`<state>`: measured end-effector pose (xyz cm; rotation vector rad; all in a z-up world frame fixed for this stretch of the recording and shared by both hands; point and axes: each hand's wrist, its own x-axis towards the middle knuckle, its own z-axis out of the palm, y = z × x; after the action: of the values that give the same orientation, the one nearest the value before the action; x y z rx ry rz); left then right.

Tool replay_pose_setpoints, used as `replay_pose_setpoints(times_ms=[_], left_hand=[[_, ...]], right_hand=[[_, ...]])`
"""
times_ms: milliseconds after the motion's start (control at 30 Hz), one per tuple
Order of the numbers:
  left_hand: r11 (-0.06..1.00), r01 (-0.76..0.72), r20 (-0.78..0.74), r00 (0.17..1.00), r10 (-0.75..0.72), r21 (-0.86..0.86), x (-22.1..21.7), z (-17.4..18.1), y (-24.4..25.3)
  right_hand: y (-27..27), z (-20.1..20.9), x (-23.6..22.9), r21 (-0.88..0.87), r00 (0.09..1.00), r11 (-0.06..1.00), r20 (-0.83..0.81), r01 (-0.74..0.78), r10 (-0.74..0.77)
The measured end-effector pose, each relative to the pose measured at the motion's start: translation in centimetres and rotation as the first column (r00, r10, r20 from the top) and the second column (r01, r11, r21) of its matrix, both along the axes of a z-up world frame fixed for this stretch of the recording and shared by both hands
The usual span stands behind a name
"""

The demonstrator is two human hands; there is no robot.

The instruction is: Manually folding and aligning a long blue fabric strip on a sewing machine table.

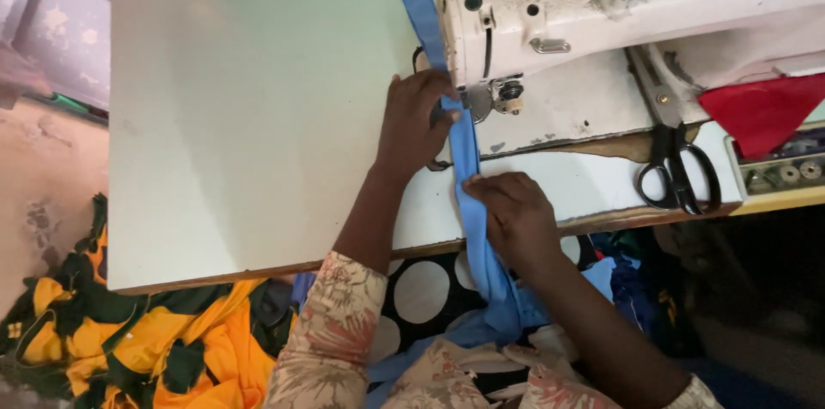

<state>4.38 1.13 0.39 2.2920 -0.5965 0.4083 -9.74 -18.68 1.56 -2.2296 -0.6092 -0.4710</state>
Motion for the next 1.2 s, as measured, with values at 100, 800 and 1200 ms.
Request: replay_pose_setpoints(times_ms=[100, 800, 1200], left_hand=[[1.0, -0.026, 0.027, 0.999, 0.026, -0.01, 1.5, -0.8, 0.0], [0.979, -0.121, -0.352, 0.92, 0.172, 0.162, -24.7, 1.8, -2.9], [0.641, -0.349, -0.729, 0.373, -0.574, -0.683, -27.0, 8.5, -4.3]], right_hand=[[0.3, 0.3, 0.8, 0.038, 1.0, 0.999, -0.001, 0.005, -0.005], [-1.4, -3.3, -11.9, 0.227, 0.675, 0.926, -0.737, 0.303, -0.041], [-3.6, 5.6, -16.5, 0.798, 0.65, 0.408, -0.6, 0.444, 0.466]])
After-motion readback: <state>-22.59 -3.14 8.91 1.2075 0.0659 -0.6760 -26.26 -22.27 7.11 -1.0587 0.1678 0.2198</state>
